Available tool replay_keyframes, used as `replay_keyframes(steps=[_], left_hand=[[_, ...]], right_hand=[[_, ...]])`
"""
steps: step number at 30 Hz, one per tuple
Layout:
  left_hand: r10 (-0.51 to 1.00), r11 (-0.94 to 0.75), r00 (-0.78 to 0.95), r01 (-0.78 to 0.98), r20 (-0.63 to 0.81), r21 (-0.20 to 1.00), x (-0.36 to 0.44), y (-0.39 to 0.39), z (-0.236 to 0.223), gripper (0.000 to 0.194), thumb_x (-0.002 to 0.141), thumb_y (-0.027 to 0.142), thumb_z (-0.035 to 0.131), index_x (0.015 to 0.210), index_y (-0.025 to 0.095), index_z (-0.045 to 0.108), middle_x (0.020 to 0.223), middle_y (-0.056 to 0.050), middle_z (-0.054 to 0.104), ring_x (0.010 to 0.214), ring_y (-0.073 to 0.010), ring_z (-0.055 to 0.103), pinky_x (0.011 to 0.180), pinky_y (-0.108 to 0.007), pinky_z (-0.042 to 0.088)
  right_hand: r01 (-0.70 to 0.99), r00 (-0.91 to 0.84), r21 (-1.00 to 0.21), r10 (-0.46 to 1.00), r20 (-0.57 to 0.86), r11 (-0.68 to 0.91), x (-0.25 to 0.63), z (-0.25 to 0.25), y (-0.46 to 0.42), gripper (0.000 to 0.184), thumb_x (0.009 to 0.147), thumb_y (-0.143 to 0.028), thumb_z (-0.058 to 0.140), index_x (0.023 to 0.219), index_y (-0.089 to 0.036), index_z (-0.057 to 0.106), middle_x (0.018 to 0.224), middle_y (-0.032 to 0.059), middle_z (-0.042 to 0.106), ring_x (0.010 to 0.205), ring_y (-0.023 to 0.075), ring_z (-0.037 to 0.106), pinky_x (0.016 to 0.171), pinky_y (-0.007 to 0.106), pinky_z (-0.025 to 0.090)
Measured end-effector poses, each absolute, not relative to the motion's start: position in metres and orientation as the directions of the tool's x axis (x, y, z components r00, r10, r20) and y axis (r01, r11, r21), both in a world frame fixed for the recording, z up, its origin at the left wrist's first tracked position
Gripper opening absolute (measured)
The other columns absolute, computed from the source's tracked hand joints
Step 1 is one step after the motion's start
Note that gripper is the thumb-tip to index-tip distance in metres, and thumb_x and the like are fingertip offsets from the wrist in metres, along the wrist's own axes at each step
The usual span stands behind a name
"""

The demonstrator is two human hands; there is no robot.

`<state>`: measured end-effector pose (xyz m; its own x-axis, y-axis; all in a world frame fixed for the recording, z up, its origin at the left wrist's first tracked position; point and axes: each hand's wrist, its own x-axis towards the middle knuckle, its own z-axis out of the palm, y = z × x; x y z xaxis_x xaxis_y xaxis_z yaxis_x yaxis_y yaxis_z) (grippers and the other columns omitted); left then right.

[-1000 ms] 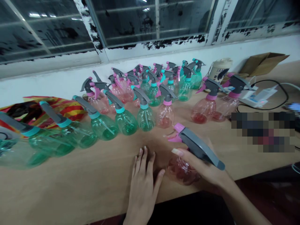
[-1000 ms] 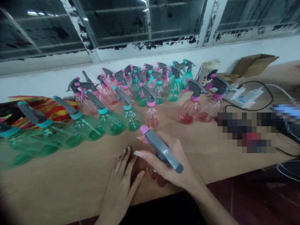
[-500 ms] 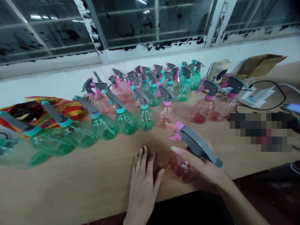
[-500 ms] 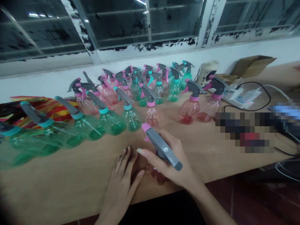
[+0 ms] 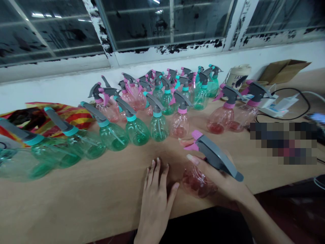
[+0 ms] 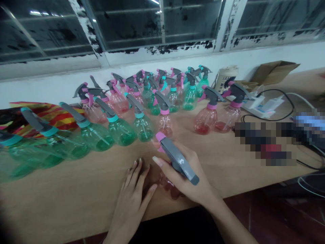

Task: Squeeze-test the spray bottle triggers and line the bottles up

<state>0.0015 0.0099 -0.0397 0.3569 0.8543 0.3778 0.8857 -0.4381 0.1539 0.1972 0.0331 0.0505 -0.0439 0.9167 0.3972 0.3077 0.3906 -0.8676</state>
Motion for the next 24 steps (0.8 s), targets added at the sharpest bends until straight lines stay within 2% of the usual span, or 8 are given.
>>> replay_keyframes(steps=[6,10,13,15,18,20,24], left_hand=[[0.857,-0.438,0.363,0.887,0.366,0.147,0.001,0.010,-0.038,0.052,0.101,0.037,0.041,0.147,0.014,0.031,0.155,-0.018,0.034,0.145,-0.0297,0.027,0.111,-0.055,0.038],[0.862,-0.431,0.353,0.888,0.364,0.159,0.002,0.010,-0.038,0.052,0.101,0.037,0.042,0.147,0.015,0.031,0.156,-0.017,0.034,0.145,-0.0293,0.027,0.112,-0.055,0.037],[0.860,-0.430,0.350,0.888,0.371,0.159,0.002,0.010,-0.039,0.052,0.101,0.037,0.041,0.147,0.015,0.031,0.154,-0.019,0.036,0.145,-0.0293,0.027,0.111,-0.055,0.037],[0.858,-0.431,0.349,0.888,0.377,0.159,0.002,0.010,-0.040,0.051,0.101,0.038,0.040,0.146,0.014,0.032,0.153,-0.019,0.038,0.145,-0.0293,0.027,0.111,-0.056,0.037],[0.853,-0.437,0.350,0.884,0.388,0.165,0.001,0.010,-0.040,0.050,0.101,0.039,0.040,0.145,0.015,0.034,0.153,-0.018,0.039,0.145,-0.0295,0.029,0.110,-0.055,0.038],[0.856,-0.438,0.351,0.883,0.381,0.171,0.001,0.010,-0.039,0.051,0.101,0.040,0.041,0.146,0.016,0.034,0.154,-0.018,0.038,0.144,-0.0295,0.030,0.110,-0.055,0.039],[0.865,-0.433,0.351,0.884,0.359,0.177,0.001,0.010,-0.038,0.052,0.101,0.038,0.042,0.147,0.016,0.032,0.155,-0.016,0.035,0.145,-0.0296,0.027,0.111,-0.055,0.038]], right_hand=[[0.230,-0.067,-0.922,0.951,0.303,0.311,0.194,0.055,0.032,0.015,0.088,-0.040,0.062,0.093,-0.028,0.068,0.063,-0.0033,0.068,0.055,0.0178,0.069,0.057,0.030,0.059],[0.263,-0.047,-0.921,0.957,0.286,0.288,0.193,0.058,0.031,0.016,0.087,-0.043,0.062,0.086,-0.029,0.068,0.055,-0.0041,0.062,0.050,0.0180,0.066,0.049,0.029,0.056],[0.283,-0.055,-0.912,0.954,0.295,0.298,0.194,0.057,0.030,0.016,0.086,-0.041,0.064,0.079,-0.028,0.067,0.057,-0.0040,0.062,0.050,0.0167,0.065,0.050,0.028,0.056],[0.269,-0.078,-0.914,0.953,0.292,0.303,0.195,0.054,0.031,0.015,0.088,-0.040,0.062,0.083,-0.027,0.067,0.061,-0.0035,0.065,0.053,0.0162,0.066,0.055,0.028,0.057],[0.246,-0.095,-0.910,0.943,0.319,0.333,0.196,0.049,0.031,0.019,0.087,-0.041,0.063,0.097,-0.026,0.068,0.084,0.0007,0.073,0.072,0.0185,0.071,0.070,0.031,0.060],[0.261,-0.074,-0.897,0.934,0.350,0.357,0.197,0.046,0.031,0.024,0.086,-0.041,0.065,0.106,-0.027,0.067,0.096,0.0024,0.073,0.084,0.0201,0.071,0.079,0.033,0.059],[0.308,-0.039,-0.879,0.928,0.371,0.364,0.199,0.043,0.029,0.015,0.086,-0.037,0.064,0.097,-0.027,0.067,0.082,-0.0008,0.071,0.073,0.0176,0.070,0.071,0.028,0.059]])
